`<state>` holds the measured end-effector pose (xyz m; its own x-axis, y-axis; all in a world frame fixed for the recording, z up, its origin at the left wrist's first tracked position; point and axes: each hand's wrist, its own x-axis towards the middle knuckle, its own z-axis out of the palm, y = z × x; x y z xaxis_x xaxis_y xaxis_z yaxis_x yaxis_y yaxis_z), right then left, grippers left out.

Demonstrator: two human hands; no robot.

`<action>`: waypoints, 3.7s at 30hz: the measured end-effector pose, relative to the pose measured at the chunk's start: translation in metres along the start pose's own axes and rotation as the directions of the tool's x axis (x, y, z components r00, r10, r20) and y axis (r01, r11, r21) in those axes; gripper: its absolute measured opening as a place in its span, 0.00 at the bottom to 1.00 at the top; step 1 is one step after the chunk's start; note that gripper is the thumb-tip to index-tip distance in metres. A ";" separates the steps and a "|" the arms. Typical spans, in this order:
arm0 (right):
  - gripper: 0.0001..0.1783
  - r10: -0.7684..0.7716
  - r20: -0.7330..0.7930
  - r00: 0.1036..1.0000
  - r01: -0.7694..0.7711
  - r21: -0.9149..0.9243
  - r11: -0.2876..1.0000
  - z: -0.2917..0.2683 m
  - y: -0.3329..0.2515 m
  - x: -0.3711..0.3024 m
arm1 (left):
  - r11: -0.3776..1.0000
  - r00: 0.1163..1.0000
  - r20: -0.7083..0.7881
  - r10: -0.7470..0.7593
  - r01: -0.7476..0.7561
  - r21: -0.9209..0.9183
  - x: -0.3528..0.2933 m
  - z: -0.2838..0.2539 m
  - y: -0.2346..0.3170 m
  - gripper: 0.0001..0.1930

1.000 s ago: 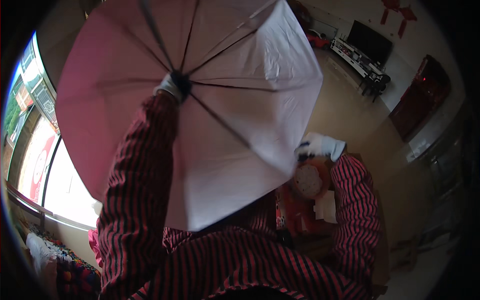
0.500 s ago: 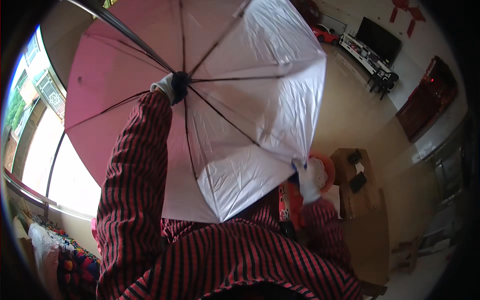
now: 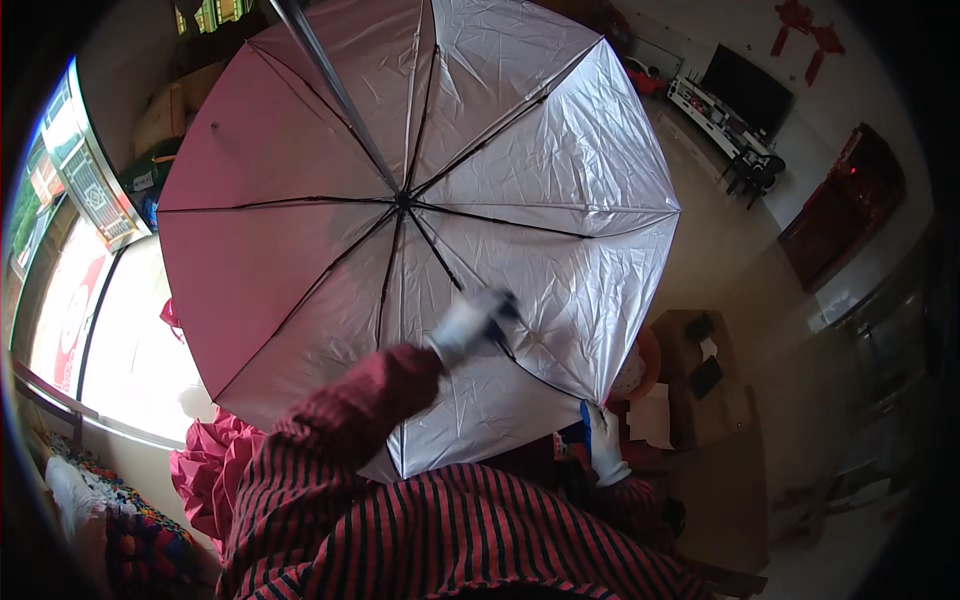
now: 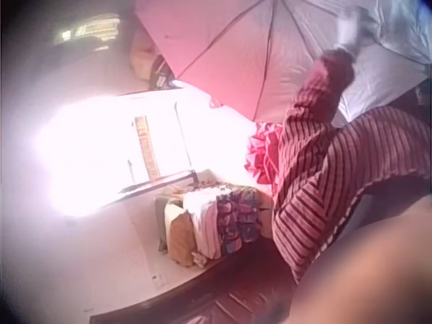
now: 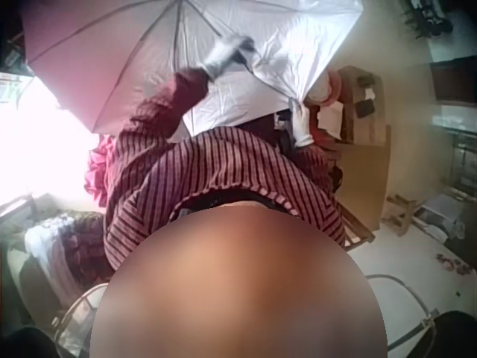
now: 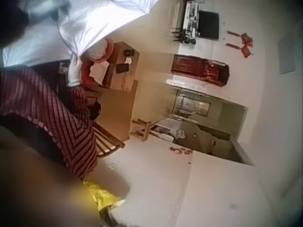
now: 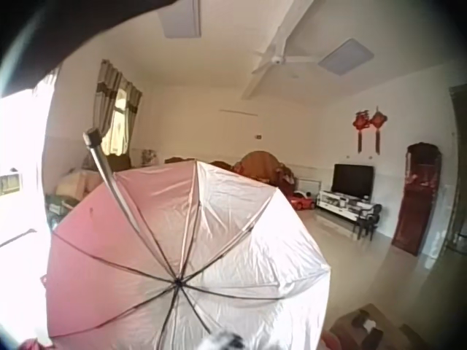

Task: The recorder is assembling or repairing an umbrella by applying glue to the ribs and trimming the fabric.

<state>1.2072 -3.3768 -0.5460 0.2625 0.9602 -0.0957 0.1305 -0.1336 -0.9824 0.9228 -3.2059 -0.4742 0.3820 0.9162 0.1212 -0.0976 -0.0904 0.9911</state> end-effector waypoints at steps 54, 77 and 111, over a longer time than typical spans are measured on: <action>0.15 -0.364 0.342 0.866 0.498 -0.636 0.589 -0.050 -0.344 0.278 | 0.793 0.963 -0.060 0.263 -0.181 0.581 0.179 0.180 0.102 0.22; 0.19 -0.334 0.122 0.935 0.330 -0.644 0.690 -0.069 -0.321 0.272 | 0.876 0.979 -0.013 0.205 -0.178 0.448 0.158 0.151 0.097 0.20; 0.19 -0.183 0.538 0.823 0.517 -0.842 -0.153 0.124 -0.229 0.275 | 0.214 0.839 -0.469 -0.274 0.529 0.821 -0.152 -0.078 -0.050 0.26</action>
<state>1.1310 -3.0520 -0.3668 -0.3223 0.9465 0.0148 0.9211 0.3100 0.2357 0.7982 -3.3103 -0.5460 -0.0840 0.9770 -0.1958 0.9360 0.1448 0.3208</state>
